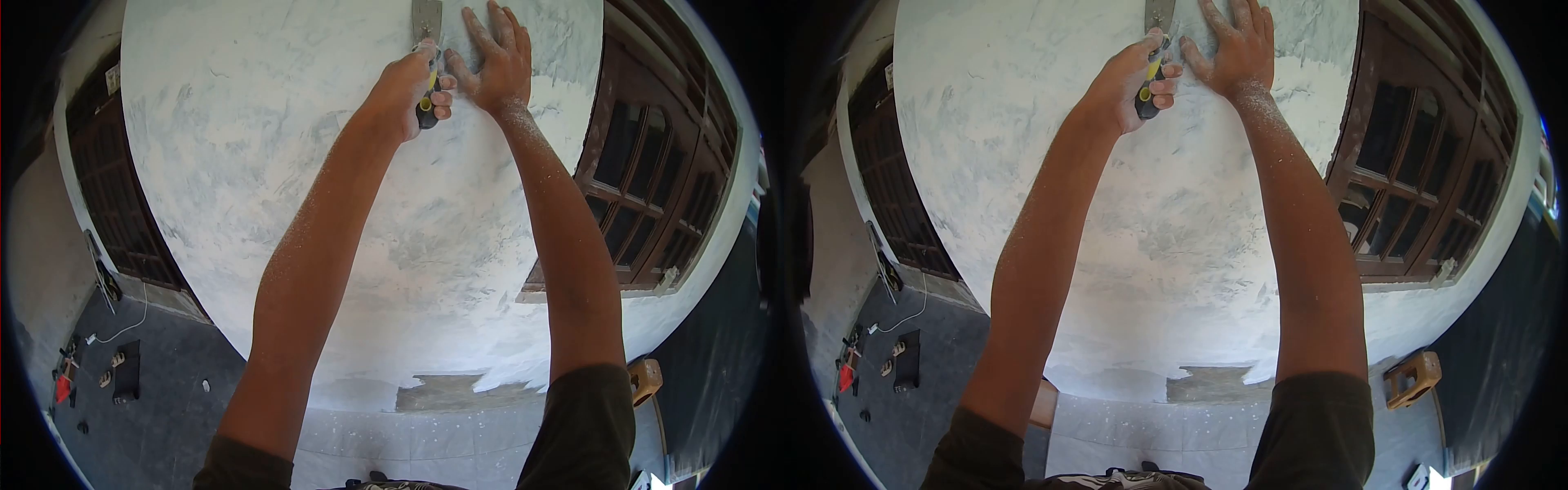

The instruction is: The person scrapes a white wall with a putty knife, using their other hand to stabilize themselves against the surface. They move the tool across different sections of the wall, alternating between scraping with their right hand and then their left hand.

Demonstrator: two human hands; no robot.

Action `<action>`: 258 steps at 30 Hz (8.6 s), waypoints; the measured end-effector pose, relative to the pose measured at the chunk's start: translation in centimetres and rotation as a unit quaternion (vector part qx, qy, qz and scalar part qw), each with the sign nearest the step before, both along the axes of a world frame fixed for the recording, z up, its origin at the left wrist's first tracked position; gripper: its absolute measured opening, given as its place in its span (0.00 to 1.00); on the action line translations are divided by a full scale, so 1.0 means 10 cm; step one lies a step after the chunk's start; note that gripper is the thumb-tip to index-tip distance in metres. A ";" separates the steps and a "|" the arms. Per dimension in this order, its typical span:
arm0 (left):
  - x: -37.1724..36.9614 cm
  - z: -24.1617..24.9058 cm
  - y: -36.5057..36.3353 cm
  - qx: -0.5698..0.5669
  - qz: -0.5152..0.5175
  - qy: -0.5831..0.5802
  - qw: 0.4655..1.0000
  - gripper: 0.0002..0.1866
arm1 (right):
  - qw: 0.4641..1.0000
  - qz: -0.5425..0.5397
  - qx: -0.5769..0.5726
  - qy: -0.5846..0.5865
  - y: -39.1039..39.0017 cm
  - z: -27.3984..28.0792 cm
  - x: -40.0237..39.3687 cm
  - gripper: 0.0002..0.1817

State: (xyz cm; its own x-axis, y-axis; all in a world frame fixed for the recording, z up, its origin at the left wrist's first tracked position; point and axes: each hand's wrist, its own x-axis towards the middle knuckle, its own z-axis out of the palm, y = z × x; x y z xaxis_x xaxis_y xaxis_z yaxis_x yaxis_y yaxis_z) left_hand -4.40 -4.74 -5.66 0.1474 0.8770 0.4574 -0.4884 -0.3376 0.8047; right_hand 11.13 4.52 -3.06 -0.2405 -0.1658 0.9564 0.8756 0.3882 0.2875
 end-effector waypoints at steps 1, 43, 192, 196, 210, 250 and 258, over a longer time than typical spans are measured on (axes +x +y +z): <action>0.01 0.00 0.00 0.000 -0.001 -0.001 1.000 0.16 | 1.000 0.002 -0.005 -0.002 0.00 0.00 0.00 0.40; 0.07 -0.05 -0.03 0.016 0.008 0.012 1.000 0.14 | 1.000 0.003 0.007 -0.009 0.02 -0.01 0.00 0.39; 0.07 0.05 0.10 0.026 -0.010 0.007 1.000 0.17 | 0.997 0.042 0.063 -0.032 0.18 -0.05 0.05 0.33; 0.07 0.47 0.12 0.042 0.001 -0.016 0.999 0.18 | 0.998 0.031 0.058 -0.026 0.17 -0.03 0.05 0.33; 0.13 0.33 0.09 0.049 0.013 -0.026 0.998 0.16 | 0.998 0.023 0.055 -0.028 0.17 -0.04 0.05 0.33; 0.07 0.27 0.18 0.037 -0.005 -0.001 0.999 0.20 | 0.998 0.016 0.050 -0.024 0.16 -0.03 0.06 0.32; 0.02 0.18 0.10 0.009 -0.044 0.013 0.999 0.18 | 0.998 0.040 0.041 -0.024 0.13 -0.05 0.05 0.33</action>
State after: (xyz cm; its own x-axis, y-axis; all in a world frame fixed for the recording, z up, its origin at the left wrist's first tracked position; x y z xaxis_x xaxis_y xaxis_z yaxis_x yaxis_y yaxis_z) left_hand -4.23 -3.78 -3.86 0.2368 0.8518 0.4673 -0.4953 -0.3080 0.8123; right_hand 11.65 5.79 -3.58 -0.2690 -0.2635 0.9264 0.8271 0.4296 0.3624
